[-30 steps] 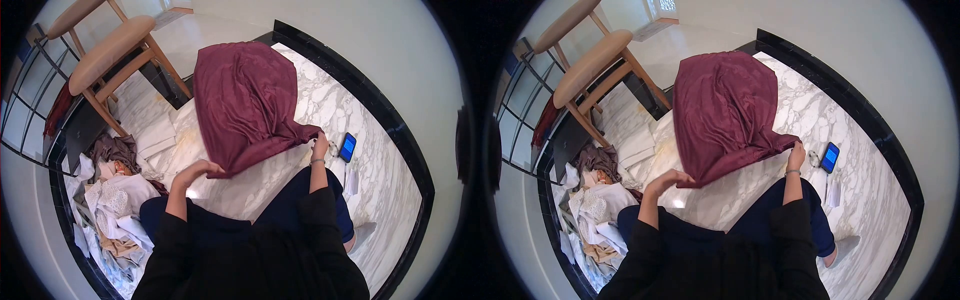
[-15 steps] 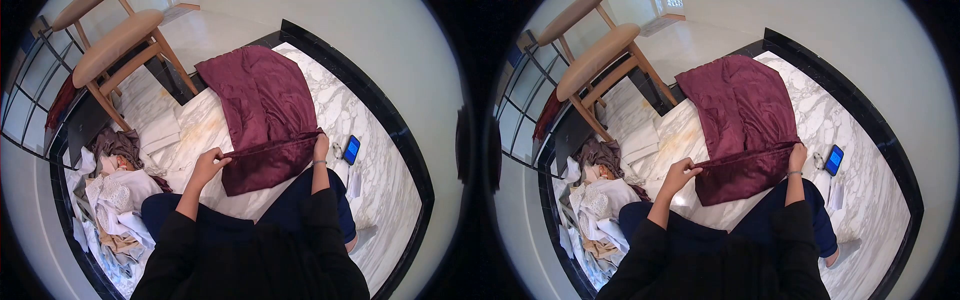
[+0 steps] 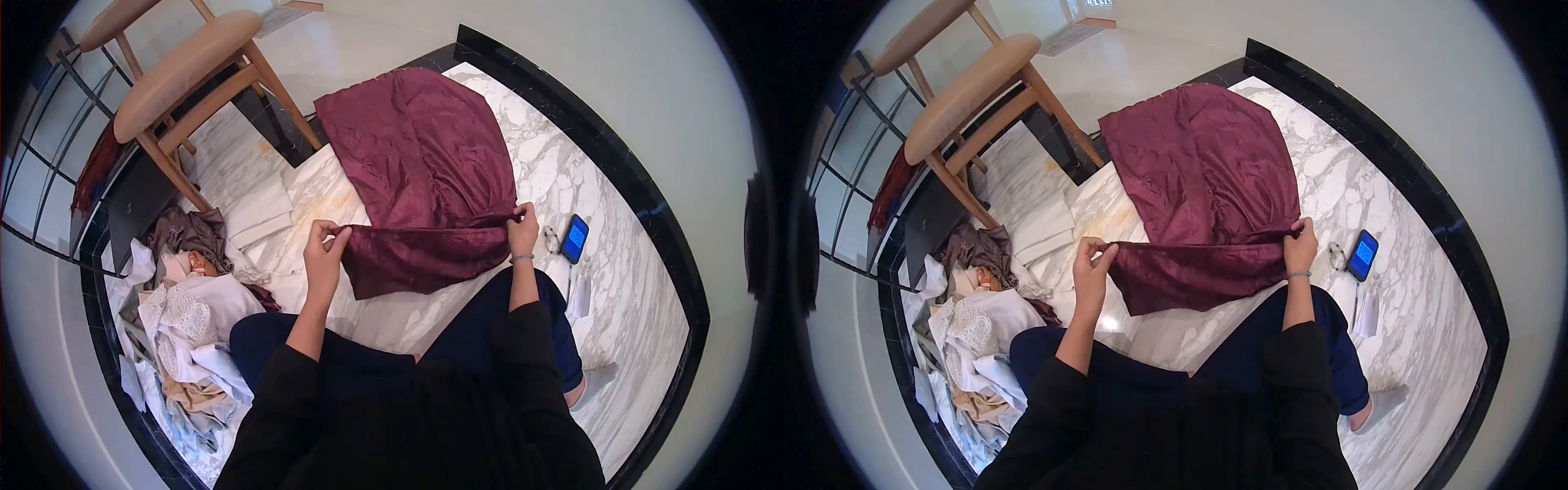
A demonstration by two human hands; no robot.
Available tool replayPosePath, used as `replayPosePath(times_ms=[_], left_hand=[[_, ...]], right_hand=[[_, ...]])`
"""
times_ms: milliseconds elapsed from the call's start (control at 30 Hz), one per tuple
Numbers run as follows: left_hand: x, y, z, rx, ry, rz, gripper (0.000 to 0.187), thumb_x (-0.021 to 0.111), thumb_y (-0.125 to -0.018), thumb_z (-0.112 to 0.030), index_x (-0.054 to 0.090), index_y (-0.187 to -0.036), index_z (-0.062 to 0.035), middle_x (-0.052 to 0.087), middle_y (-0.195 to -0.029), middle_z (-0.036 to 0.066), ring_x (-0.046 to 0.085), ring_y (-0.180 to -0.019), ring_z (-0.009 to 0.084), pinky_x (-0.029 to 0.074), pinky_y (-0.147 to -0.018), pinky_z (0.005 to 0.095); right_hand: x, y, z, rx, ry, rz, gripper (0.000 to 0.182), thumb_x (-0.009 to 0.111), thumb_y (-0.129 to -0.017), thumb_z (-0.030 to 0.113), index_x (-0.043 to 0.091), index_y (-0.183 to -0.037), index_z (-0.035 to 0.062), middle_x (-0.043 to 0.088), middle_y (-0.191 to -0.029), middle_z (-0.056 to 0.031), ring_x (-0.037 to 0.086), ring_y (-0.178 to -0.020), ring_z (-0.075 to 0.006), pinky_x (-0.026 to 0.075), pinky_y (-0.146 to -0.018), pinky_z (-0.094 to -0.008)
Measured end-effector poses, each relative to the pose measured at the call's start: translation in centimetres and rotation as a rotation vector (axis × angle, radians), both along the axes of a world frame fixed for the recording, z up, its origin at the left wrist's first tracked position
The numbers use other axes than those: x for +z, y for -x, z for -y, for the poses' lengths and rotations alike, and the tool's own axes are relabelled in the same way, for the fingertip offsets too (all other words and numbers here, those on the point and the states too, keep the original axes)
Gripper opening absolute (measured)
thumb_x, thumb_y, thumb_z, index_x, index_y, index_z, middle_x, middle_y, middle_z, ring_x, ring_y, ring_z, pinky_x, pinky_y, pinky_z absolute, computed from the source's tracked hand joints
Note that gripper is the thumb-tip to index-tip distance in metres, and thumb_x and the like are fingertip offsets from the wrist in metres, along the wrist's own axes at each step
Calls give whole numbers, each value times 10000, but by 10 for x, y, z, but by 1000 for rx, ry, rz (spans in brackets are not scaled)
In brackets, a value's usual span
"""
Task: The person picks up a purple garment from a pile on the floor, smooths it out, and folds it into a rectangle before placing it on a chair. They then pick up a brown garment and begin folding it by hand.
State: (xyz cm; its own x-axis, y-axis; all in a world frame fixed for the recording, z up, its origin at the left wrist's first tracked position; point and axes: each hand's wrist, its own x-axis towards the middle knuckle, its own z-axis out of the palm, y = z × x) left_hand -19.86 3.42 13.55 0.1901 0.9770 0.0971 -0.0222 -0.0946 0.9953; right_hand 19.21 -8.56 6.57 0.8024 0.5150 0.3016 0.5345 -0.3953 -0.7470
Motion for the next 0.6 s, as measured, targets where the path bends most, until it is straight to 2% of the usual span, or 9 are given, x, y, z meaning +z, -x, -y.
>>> replayPosePath(times_ms=[67,200,300,400,433,533,600], left_hand=[[0,3,-3,97,-60,78,172,670,-899,-78,511,-955,-46,577,-887,7,524,-730,40,406,-635,177],[7,9,-7,243,-47,151,142,653,-909,-67,518,-954,-60,565,-891,-3,496,-734,49,396,-625,209],[6,14,-8,152,155,402,147,631,-923,-73,507,-1002,-74,588,-931,21,548,-758,78,437,-650,227],[7,13,-8,54,410,678,124,578,-954,-89,501,-1051,-84,603,-962,34,577,-761,103,466,-670,240],[9,12,-6,18,505,774,115,556,-968,-97,500,-1068,-87,606,-971,37,582,-759,110,473,-676,243],[23,10,2,-162,539,736,168,596,-934,-112,516,-1077,-73,607,-1005,39,603,-806,114,471,-691,239],[20,15,3,-561,441,643,247,648,-882,-114,527,-1088,-50,620,-974,46,607,-813,114,466,-688,235]], right_hand=[[3,7,-2,2,82,18,261,683,-670,24,532,-877,77,641,-787,-123,641,-738,-310,502,-711,-400],[-20,-3,-1,33,194,47,321,687,-702,40,571,-997,90,641,-770,-88,643,-724,-270,517,-710,-358],[-26,-14,-7,-13,133,-421,301,657,-787,134,587,-1077,96,653,-874,-62,645,-783,-247,523,-699,-368],[-24,-12,-3,-88,-379,-1104,252,561,-895,250,606,-1097,105,667,-990,-51,645,-865,-231,497,-771,-418],[-23,-13,-3,-131,-411,-1213,291,487,-936,321,600,-1140,147,644,-1126,-65,616,-1000,-245,460,-855,-466],[-28,-16,-1,-76,-518,-1348,371,484,-920,364,570,-1221,166,588,-1240,-78,547,-1132,-266,428,-955,-475],[-19,-7,-2,-33,-643,-1479,386,451,-952,376,565,-1245,152,586,-1272,-88,537,-1172,-263,392,-1014,-471]])
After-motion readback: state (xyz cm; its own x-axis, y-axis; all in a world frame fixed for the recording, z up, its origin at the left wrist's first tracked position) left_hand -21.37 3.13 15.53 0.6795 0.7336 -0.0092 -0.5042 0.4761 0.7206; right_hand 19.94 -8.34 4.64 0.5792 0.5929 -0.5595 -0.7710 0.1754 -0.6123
